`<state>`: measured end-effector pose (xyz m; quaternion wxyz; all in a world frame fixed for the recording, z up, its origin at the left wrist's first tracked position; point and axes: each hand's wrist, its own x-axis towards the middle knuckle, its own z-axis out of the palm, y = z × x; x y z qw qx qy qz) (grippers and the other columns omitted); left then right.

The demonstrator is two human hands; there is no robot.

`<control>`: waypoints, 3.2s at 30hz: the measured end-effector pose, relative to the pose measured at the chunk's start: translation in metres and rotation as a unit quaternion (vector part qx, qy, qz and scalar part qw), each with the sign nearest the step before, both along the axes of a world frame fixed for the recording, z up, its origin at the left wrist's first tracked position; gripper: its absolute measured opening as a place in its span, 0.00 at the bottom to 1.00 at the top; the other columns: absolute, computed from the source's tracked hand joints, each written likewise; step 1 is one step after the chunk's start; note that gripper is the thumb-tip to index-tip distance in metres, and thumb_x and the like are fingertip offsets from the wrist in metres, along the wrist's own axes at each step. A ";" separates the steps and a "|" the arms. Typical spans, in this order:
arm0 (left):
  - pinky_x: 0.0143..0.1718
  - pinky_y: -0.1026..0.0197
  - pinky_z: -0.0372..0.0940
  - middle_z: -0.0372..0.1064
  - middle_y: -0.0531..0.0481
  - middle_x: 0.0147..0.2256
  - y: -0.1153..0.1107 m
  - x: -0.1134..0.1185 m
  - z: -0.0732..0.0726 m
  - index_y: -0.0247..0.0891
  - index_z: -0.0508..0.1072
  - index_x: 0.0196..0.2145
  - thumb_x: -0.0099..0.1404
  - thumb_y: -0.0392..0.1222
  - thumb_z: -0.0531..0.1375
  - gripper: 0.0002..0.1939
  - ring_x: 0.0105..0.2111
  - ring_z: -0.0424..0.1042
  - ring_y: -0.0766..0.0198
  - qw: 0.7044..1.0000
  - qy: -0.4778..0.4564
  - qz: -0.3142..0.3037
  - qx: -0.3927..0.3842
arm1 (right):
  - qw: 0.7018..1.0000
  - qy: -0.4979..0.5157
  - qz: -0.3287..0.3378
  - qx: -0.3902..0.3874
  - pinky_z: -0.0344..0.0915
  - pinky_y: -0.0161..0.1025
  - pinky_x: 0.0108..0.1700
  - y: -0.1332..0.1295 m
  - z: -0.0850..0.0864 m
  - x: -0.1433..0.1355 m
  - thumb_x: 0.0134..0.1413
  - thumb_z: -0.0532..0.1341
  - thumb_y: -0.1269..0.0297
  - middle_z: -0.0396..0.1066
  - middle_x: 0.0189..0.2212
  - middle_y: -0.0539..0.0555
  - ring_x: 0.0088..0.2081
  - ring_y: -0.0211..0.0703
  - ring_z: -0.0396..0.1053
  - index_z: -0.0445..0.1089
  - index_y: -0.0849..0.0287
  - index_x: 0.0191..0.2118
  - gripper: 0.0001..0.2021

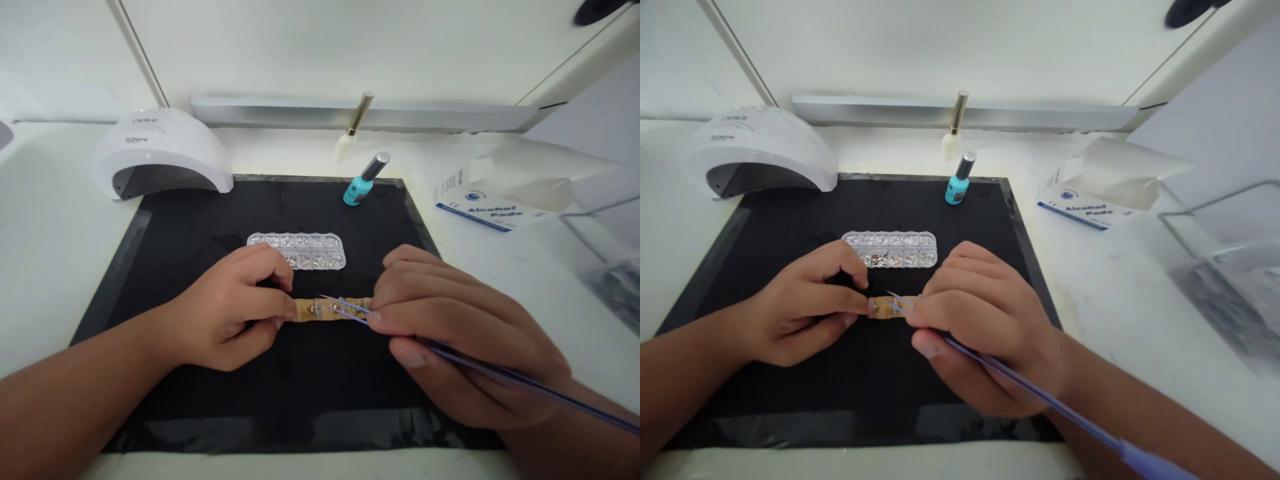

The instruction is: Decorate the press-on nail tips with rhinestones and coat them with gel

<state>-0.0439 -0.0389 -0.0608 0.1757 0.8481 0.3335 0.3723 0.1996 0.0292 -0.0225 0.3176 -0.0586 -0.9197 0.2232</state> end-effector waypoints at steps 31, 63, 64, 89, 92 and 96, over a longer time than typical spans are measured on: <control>0.38 0.59 0.64 0.64 0.45 0.39 -0.001 -0.003 -0.003 0.32 0.76 0.38 0.61 0.25 0.56 0.11 0.38 0.66 0.64 0.998 -0.055 0.020 -0.032 | 0.999 0.043 -0.001 0.021 0.65 0.45 0.33 0.000 0.003 0.002 0.58 0.58 0.75 0.70 0.28 0.53 0.30 0.42 0.70 0.66 0.60 0.40 0.05; 0.39 0.58 0.65 0.64 0.44 0.40 -0.002 -0.002 -0.003 0.34 0.75 0.40 0.60 0.27 0.56 0.13 0.39 0.66 0.61 1.000 -0.020 -0.002 -0.009 | 0.998 0.057 -0.004 0.032 0.65 0.44 0.32 0.004 0.001 0.003 0.56 0.58 0.74 0.71 0.27 0.53 0.29 0.42 0.70 0.67 0.61 0.39 0.05; 0.39 0.58 0.65 0.64 0.45 0.40 -0.002 -0.002 -0.003 0.34 0.75 0.40 0.60 0.27 0.56 0.13 0.39 0.66 0.61 1.000 -0.027 0.001 -0.009 | 0.998 0.056 -0.008 0.031 0.66 0.44 0.32 0.004 0.001 0.003 0.57 0.58 0.73 0.71 0.27 0.53 0.30 0.42 0.70 0.67 0.60 0.39 0.05; 0.38 0.57 0.64 0.66 0.45 0.38 -0.002 0.000 -0.003 0.36 0.75 0.38 0.61 0.28 0.56 0.11 0.38 0.67 0.61 1.000 -0.012 0.012 -0.008 | 0.998 0.053 -0.004 0.034 0.65 0.44 0.33 0.003 0.001 0.005 0.58 0.57 0.74 0.71 0.27 0.53 0.30 0.42 0.70 0.66 0.60 0.39 0.05; 0.38 0.57 0.64 0.66 0.45 0.38 -0.002 0.000 -0.003 0.36 0.75 0.38 0.61 0.28 0.56 0.11 0.38 0.67 0.61 1.000 -0.010 0.014 -0.004 | 0.998 0.048 -0.006 0.036 0.66 0.44 0.33 0.003 0.001 0.005 0.58 0.57 0.74 0.71 0.27 0.53 0.30 0.42 0.70 0.66 0.60 0.39 0.05; 0.38 0.56 0.64 0.65 0.45 0.38 -0.002 0.000 -0.004 0.35 0.75 0.38 0.61 0.28 0.56 0.10 0.38 0.66 0.61 1.000 -0.007 0.012 0.000 | 0.998 0.044 0.000 0.036 0.65 0.45 0.33 0.003 0.001 0.005 0.58 0.58 0.73 0.71 0.28 0.53 0.30 0.42 0.70 0.66 0.61 0.39 0.04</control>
